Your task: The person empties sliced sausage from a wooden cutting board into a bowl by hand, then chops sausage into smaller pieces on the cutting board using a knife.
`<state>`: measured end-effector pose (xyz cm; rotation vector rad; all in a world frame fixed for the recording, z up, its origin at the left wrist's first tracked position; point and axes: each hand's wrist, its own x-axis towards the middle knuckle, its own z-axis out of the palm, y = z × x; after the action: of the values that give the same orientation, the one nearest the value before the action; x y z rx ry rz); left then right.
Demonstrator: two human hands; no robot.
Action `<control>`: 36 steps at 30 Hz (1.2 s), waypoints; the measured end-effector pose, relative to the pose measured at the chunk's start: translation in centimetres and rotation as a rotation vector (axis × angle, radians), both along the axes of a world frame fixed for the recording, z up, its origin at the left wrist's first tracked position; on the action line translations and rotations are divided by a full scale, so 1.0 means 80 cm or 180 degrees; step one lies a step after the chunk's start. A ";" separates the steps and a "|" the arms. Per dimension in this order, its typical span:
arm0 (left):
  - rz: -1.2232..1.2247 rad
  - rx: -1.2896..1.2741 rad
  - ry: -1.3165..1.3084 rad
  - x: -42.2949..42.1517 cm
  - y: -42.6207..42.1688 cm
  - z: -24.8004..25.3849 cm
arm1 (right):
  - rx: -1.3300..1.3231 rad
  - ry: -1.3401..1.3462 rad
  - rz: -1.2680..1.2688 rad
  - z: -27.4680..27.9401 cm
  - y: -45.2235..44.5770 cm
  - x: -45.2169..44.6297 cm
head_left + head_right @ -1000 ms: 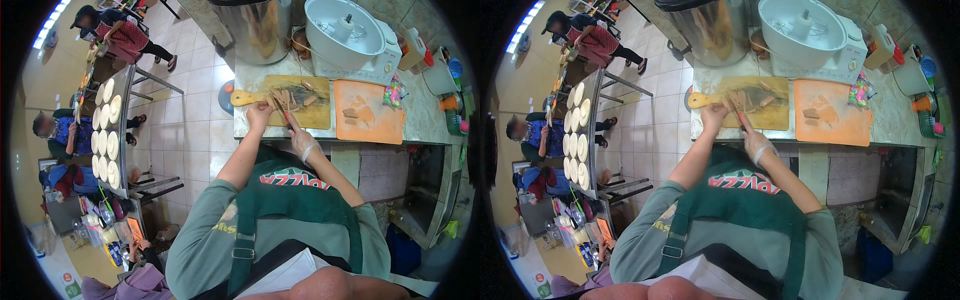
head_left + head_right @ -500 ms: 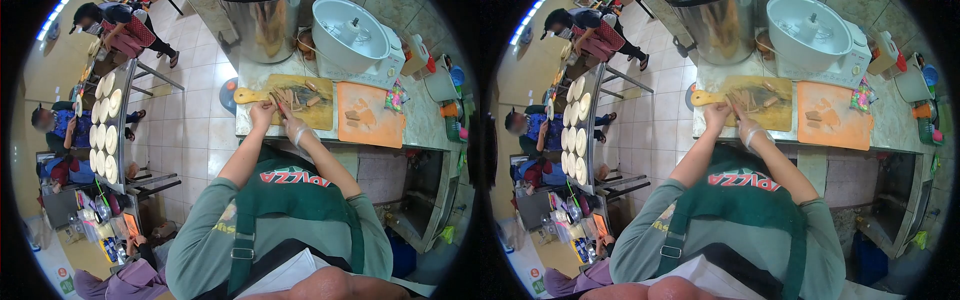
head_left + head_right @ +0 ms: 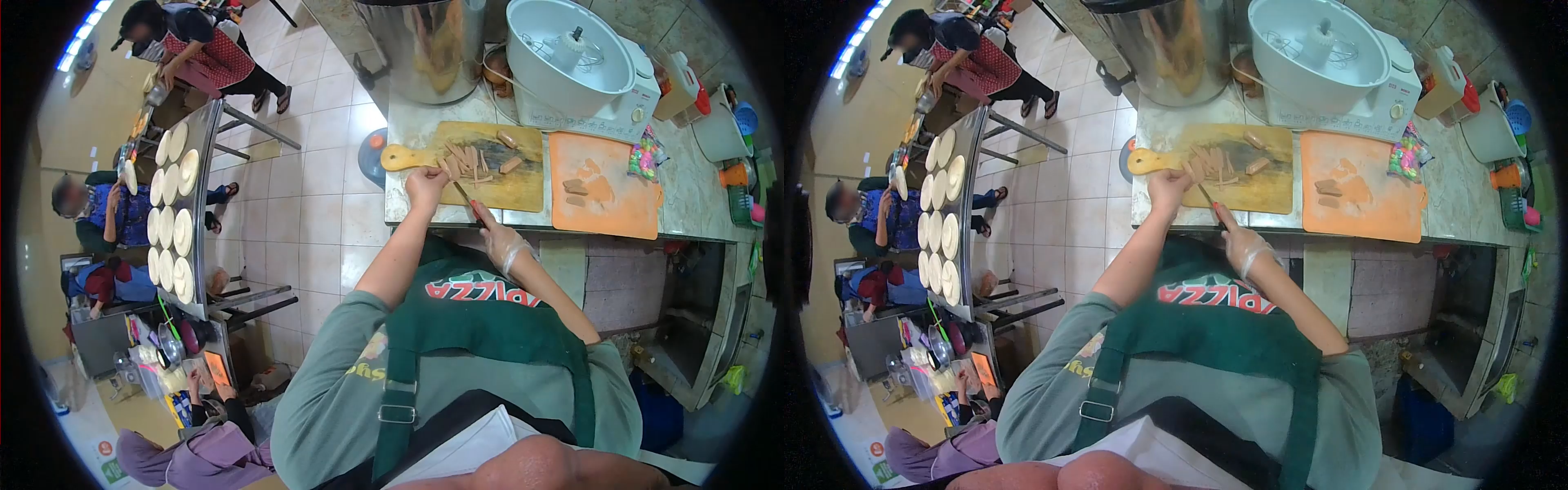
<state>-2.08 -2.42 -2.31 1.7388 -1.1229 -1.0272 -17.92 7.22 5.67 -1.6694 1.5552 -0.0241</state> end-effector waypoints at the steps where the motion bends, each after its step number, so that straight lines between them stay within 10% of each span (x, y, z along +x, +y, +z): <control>1: -0.0008 0.0012 -0.0086 0.000 0.000 0.003 | -0.0227 -0.0082 -0.0024 -0.002 0.000 -0.002; 36: 0.0020 -0.0177 -0.0085 -0.002 0.010 0.004 | -0.0016 0.0150 0.0093 -0.007 -0.045 0.035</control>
<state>-2.21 -1.66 -1.97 1.7154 -1.1513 -0.9627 -15.11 3.63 5.07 -1.7075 1.5664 0.0270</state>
